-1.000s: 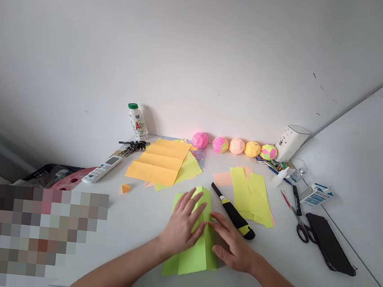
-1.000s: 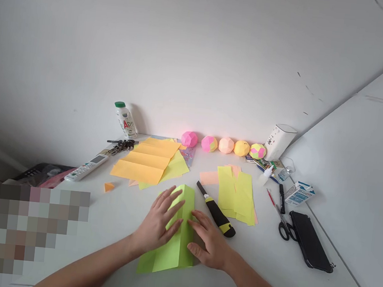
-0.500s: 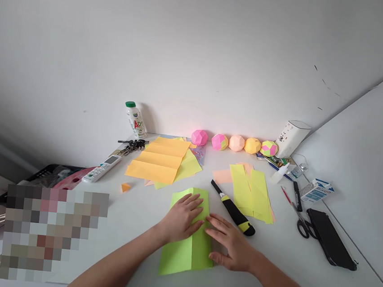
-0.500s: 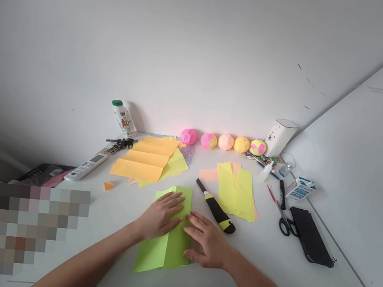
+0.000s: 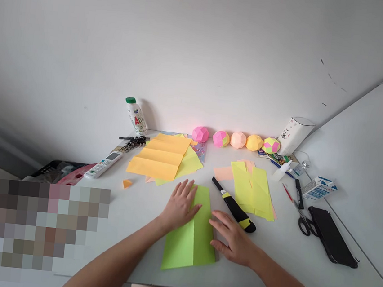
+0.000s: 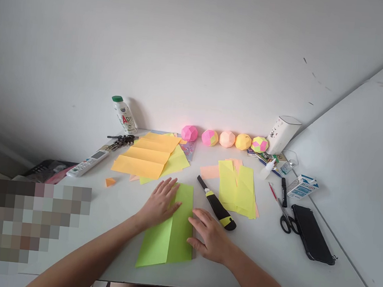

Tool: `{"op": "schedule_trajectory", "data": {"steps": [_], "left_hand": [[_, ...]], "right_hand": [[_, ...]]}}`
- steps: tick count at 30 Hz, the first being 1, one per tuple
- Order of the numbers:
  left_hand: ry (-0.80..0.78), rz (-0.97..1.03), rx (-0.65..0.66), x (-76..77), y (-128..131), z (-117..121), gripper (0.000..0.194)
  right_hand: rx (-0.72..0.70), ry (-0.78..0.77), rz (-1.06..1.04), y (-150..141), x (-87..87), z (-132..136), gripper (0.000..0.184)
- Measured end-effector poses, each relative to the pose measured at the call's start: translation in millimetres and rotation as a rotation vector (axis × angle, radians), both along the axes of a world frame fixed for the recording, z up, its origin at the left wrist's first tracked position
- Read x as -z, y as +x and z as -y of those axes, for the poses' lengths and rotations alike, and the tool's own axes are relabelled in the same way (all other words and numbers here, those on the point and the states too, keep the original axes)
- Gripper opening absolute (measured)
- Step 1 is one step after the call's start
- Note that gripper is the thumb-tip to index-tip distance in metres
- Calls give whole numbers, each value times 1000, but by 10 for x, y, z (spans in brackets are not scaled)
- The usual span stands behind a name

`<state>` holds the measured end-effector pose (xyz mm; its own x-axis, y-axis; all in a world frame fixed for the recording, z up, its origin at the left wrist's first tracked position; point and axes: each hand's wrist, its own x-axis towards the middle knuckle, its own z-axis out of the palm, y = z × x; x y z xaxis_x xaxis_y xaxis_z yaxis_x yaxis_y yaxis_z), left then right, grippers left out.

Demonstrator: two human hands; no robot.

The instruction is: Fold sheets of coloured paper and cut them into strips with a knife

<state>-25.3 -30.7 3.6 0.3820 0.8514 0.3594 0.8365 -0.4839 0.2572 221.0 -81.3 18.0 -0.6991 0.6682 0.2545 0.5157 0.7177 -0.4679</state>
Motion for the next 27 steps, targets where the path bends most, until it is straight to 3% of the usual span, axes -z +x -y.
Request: {"op": "schedule_trajectory", "data": {"steps": [4,9,13,15,17,19,21,23,27], "left_hand": [[-81,192,-101,10,-124,-192,59],[-191,423,-82,8,-173,-304,51],[-236,603,-80,-90,-137,-271,40],[-382,707,-53,-154,-120,-228,31],[-630,847,18,-213,-109,-180,32],[-855,1066,139,-264,-102,-138,34],[-959,1298,278,-307,-102,-108,34],[-963,1440,379,-341,-111,-92,34],[-938,1523,463,-366,-145,-86,34]], "right_hand": [[56,-3,-1,-1,21,16,45],[48,-32,-29,0,49,17,45],[54,-112,-56,13,60,2,47],[72,-162,-62,21,69,-3,48],[100,-223,-93,24,74,-3,49],[136,-311,-175,25,70,0,51],[168,-459,-313,27,55,2,55],[181,-671,-461,36,31,-1,58],[84,-1059,-660,64,-25,-18,59]]}}
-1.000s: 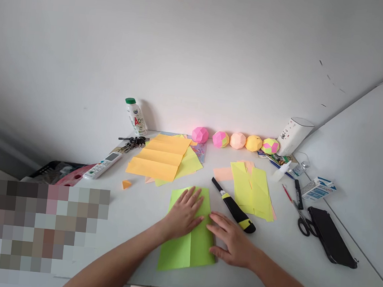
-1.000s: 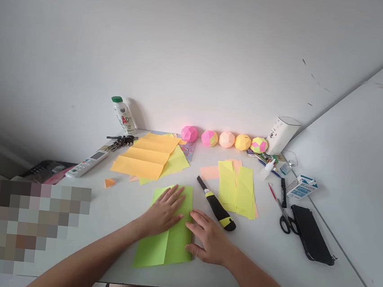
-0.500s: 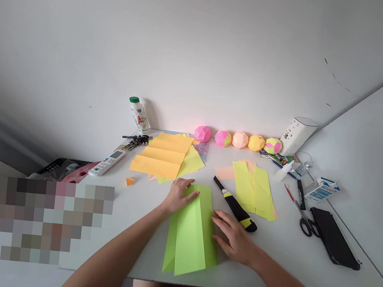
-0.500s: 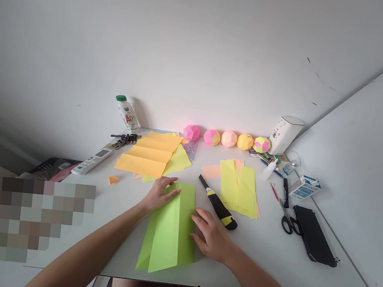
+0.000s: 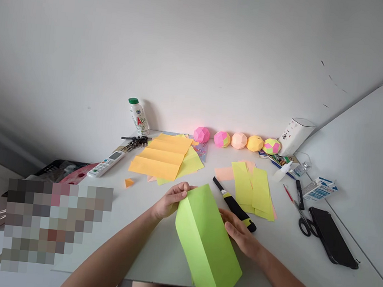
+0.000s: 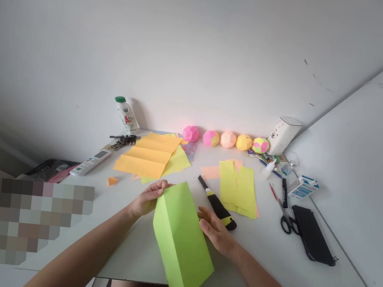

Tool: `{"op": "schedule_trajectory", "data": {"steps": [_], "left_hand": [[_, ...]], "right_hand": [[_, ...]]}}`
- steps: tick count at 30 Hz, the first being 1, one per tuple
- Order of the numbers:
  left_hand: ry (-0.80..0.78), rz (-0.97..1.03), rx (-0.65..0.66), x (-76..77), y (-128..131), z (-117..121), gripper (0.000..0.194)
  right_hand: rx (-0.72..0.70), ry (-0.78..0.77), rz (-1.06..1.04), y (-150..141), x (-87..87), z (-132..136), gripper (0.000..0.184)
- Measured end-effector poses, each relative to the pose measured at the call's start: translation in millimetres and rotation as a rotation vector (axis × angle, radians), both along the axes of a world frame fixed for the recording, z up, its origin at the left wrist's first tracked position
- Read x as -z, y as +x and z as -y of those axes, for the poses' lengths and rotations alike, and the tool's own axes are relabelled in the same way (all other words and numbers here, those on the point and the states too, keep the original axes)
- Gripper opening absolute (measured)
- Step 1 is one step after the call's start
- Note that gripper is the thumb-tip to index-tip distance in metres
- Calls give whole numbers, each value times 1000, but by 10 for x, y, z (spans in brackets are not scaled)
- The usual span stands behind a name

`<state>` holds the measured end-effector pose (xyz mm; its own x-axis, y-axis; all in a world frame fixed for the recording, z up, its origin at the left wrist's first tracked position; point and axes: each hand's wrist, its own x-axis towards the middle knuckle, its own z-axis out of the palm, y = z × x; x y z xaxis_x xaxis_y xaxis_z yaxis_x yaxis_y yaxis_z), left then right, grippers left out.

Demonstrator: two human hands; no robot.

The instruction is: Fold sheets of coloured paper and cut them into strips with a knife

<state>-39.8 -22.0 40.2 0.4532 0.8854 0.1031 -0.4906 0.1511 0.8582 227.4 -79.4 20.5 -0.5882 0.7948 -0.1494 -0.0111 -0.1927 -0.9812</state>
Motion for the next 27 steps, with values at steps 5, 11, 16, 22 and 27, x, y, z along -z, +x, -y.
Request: {"op": "schedule_trajectory", "data": {"steps": [5,11,16,22,27], "left_hand": [[-38,70,-30,13,-6,8,38],[-48,90,-21,-29,91,80,41],[-10,11,-18,-62,152,125,45],[-54,69,-22,-41,172,136,41],[-74,53,-49,-32,193,149,39]], "right_hand": [[-133,-178,-115,3,-81,4,68],[-223,-210,-213,-76,-170,28,68],[-212,-161,-240,-189,-194,75,72],[-83,-196,-204,-240,-60,75,80],[-29,-169,-175,-292,-25,72,85]]}}
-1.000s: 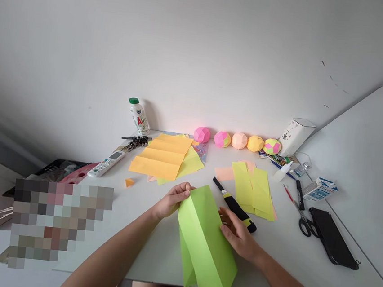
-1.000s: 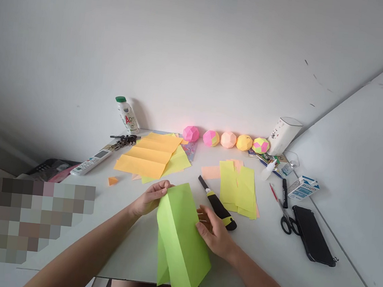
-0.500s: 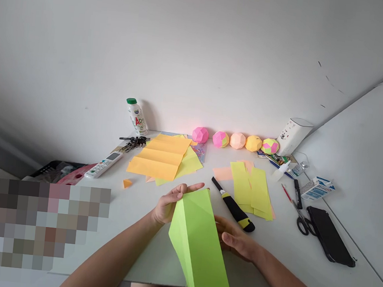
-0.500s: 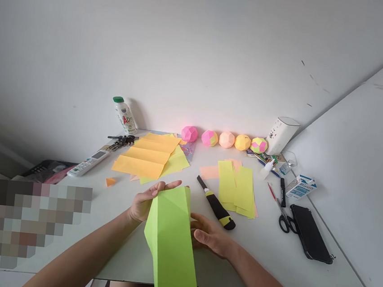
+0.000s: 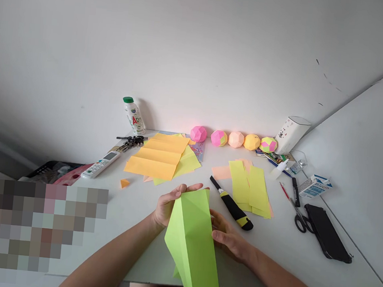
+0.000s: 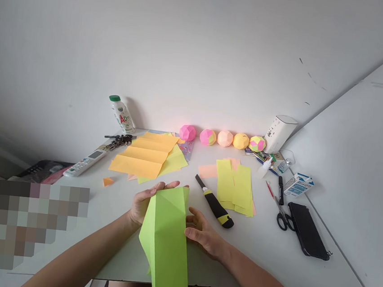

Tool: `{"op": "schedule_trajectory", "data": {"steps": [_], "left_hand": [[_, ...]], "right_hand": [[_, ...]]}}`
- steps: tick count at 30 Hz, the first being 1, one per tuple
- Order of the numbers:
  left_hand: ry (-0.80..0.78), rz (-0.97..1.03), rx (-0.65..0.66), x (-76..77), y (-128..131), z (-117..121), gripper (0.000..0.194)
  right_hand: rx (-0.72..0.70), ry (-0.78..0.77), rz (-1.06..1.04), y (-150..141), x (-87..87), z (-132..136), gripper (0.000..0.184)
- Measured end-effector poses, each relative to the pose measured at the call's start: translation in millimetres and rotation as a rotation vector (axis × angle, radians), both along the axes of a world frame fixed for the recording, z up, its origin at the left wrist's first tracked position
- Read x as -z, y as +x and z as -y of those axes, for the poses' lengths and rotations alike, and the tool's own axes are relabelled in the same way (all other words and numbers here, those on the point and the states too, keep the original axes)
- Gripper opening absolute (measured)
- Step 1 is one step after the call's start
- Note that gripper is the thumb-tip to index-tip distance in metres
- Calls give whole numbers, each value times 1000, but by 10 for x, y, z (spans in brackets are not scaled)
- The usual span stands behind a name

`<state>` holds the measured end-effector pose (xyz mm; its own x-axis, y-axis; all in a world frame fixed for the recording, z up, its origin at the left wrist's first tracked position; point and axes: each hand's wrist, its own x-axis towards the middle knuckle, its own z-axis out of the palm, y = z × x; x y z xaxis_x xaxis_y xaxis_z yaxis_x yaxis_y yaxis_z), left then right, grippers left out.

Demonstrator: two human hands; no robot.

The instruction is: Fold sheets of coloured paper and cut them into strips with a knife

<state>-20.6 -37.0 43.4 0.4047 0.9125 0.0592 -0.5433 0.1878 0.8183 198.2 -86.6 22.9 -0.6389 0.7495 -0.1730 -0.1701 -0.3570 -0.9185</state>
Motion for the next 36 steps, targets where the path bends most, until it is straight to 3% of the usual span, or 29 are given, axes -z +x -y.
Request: {"op": "schedule_trajectory", "data": {"steps": [4,12,23,26,30,34,36], "left_hand": [[7,-42,-28,-34,16,12,39],[-49,154,-92,-56,3,-6,22],[-74,218,-46,-81,-16,-15,20],[-79,85,-14,-69,-127,-119,22],[-101,-233,-30,-13,-360,-291,25],[-25,-606,-72,33,-568,-403,27],[116,-913,-150,56,-613,-431,26]], "right_hand": [[-54,-15,-109,-63,-76,12,87],[-143,-73,-244,-171,-196,42,95],[-2,-80,-198,-192,-99,12,82],[71,-33,-103,-137,-133,-6,86],[212,10,80,-62,-122,-33,88],[331,66,205,-11,55,-86,85],[339,210,321,1,170,-116,72]]}}
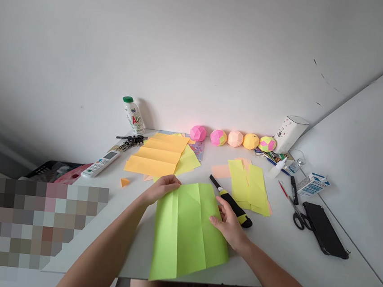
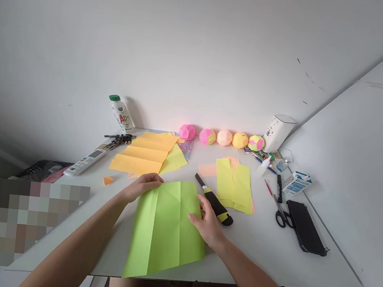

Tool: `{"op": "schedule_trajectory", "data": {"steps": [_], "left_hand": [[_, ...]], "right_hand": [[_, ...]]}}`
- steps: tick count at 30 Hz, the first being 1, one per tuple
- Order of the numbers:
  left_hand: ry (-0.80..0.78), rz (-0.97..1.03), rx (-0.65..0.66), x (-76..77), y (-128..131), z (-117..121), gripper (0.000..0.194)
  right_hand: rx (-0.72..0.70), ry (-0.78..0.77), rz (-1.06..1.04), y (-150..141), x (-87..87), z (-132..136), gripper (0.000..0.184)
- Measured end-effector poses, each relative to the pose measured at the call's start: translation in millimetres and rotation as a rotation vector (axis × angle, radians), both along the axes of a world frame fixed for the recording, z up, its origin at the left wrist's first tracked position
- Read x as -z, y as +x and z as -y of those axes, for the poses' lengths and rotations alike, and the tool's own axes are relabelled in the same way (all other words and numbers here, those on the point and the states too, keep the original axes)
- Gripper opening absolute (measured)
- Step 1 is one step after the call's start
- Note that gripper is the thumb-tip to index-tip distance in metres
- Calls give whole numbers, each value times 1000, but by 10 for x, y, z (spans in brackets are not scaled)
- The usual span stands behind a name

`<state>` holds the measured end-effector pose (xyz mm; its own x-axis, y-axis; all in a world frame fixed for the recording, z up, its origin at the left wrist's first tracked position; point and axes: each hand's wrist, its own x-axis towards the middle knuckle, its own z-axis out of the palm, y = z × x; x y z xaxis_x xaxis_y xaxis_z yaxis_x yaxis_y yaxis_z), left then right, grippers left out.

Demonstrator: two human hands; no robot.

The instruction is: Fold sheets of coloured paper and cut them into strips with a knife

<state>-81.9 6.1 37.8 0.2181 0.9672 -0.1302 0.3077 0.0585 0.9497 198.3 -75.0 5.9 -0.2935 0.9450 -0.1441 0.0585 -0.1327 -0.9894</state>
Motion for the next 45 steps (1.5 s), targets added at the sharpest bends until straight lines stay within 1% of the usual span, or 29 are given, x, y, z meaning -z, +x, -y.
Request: {"op": "schedule_trajectory", "data": {"steps": [2,3,4,5,6,7,9,10,11,13,16,19,22,25,29,33,35,37,40,43,45], "left_hand": [[178,-262,-93,33,21,-2,21],[291,-349,-142,54,59,11,20],[392,-389,-171,78,116,36,20],[535,-423,-163,105,189,72,21],[687,-444,-95,134,274,119,23],[795,-440,28,165,364,173,26],[917,-477,295,232,541,286,34],[925,-546,401,268,615,335,37],[906,-612,461,303,676,374,39],[846,-728,515,371,752,418,44],[794,-843,521,446,777,416,50],[795,-904,511,486,757,393,51],[813,-925,498,510,731,376,51],[823,-912,488,507,718,359,50],[802,-921,500,408,753,326,47],[780,-989,515,259,854,297,45],[768,-1031,505,223,916,295,44],[764,-1062,482,229,974,302,43],[785,-1075,422,295,1028,321,43],[816,-1042,383,372,1025,336,44],[817,-1003,378,407,1004,339,44]], "right_hand": [[11,142,190,3,87,-25,58],[22,198,273,1,113,-34,53],[33,239,336,-3,128,-41,49],[40,267,376,-9,133,-46,47],[41,291,403,-16,131,-49,45],[36,322,438,-24,127,-50,43],[20,388,514,-38,120,-48,39],[13,418,552,-42,121,-46,37],[7,450,592,-42,124,-42,36],[1,535,692,-36,131,-34,34],[-7,682,851,-18,118,-16,31],[-34,793,958,-21,73,10,26],[-83,882,1036,-47,33,34,27],[-118,941,1095,-68,21,45,29],[-141,977,1148,-68,12,43,29],[-147,976,1168,-60,-20,42,28],[-148,968,1167,-54,-39,47,29],[-149,957,1158,-43,-55,57,30],[-154,937,1131,-24,-63,79,29],[-155,918,1079,-15,-78,83,23],[-150,907,1043,-5,-149,71,21]]}}
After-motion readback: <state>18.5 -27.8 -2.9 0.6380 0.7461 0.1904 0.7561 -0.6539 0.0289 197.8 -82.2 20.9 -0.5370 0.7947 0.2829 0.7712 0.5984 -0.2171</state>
